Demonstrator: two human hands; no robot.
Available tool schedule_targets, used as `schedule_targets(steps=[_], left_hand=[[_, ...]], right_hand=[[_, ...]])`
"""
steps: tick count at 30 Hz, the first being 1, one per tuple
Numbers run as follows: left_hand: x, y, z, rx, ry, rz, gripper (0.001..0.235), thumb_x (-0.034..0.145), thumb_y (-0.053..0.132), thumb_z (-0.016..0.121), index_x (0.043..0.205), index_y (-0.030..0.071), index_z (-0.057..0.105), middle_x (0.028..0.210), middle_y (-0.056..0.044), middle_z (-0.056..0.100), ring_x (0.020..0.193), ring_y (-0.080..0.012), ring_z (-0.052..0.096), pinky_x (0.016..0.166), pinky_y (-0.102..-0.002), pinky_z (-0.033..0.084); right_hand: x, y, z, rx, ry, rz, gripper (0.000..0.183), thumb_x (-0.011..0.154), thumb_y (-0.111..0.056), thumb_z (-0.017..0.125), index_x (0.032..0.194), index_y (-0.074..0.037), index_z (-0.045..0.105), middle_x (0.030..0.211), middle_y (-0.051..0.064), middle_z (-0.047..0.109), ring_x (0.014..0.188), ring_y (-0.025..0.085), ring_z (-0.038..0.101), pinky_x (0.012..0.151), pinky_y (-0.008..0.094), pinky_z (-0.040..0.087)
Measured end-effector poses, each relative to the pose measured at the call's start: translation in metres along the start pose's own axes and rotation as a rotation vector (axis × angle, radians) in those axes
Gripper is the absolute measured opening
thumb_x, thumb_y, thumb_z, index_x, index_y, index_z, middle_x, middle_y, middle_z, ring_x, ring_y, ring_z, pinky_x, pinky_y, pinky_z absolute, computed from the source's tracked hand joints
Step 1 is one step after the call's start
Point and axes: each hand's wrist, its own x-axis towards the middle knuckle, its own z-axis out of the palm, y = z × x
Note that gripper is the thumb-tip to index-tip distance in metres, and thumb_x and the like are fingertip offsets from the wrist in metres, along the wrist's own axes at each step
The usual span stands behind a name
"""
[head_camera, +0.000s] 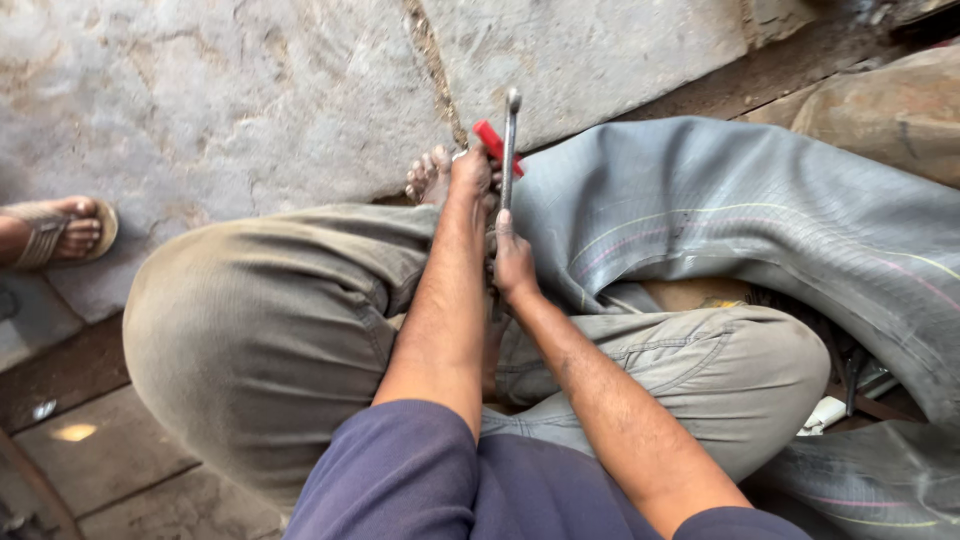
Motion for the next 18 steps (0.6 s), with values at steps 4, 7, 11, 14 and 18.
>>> schedule_targets(steps=[4,7,11,14,18], left_hand=[[0.012,0.000,0.000,0.028,-0.045,0.036,0.043,0.102,0.043,0.049,0.074,0.011,0.055,0.055,0.000,0.043,0.041,-0.0117,0.036,0.037,-0.028,0.027],[0.016,-0.008,-0.014,-0.018,-0.076,0.016,0.039,0.102,0.039,0.052,0.073,0.013,0.052,0.054,0.001,0.042,0.040,-0.0115,0.037,0.037,-0.028,0.028],[0.021,-0.007,-0.011,-0.025,-0.029,-0.003,0.031,0.104,0.030,0.053,0.078,0.013,0.055,0.058,0.002,0.044,0.043,-0.0106,0.037,0.039,-0.027,0.027],[0.025,-0.005,-0.005,0.071,-0.016,0.024,0.041,0.103,0.037,0.051,0.075,0.008,0.058,0.056,0.000,0.044,0.041,-0.0112,0.035,0.036,-0.027,0.024],[0.022,-0.018,-0.025,0.029,-0.061,0.019,0.039,0.101,0.037,0.049,0.074,0.010,0.057,0.054,-0.002,0.046,0.040,-0.0148,0.040,0.036,-0.031,0.032]], right_hand=[[0.005,0.004,-0.009,0.217,0.030,0.109,0.066,0.105,-0.067,0.039,0.070,-0.013,0.050,0.061,-0.001,0.049,0.050,0.010,0.047,0.045,0.028,0.038],[-0.012,0.011,-0.010,0.397,0.049,0.047,0.067,0.104,-0.068,0.038,0.068,-0.013,0.049,0.056,0.001,0.046,0.046,0.013,0.042,0.044,0.031,0.034],[0.000,0.005,-0.003,0.118,0.041,0.029,0.062,0.109,-0.065,0.041,0.074,-0.016,0.057,0.064,-0.003,0.056,0.058,0.006,0.049,0.052,0.025,0.041],[0.009,0.000,-0.005,0.055,0.062,0.122,0.063,0.108,-0.064,0.041,0.071,-0.014,0.054,0.063,-0.004,0.053,0.056,0.005,0.049,0.048,0.024,0.041],[-0.016,0.009,-0.009,0.396,0.040,0.072,0.063,0.106,-0.065,0.040,0.071,-0.013,0.048,0.058,-0.001,0.046,0.049,0.013,0.040,0.045,0.032,0.031]])
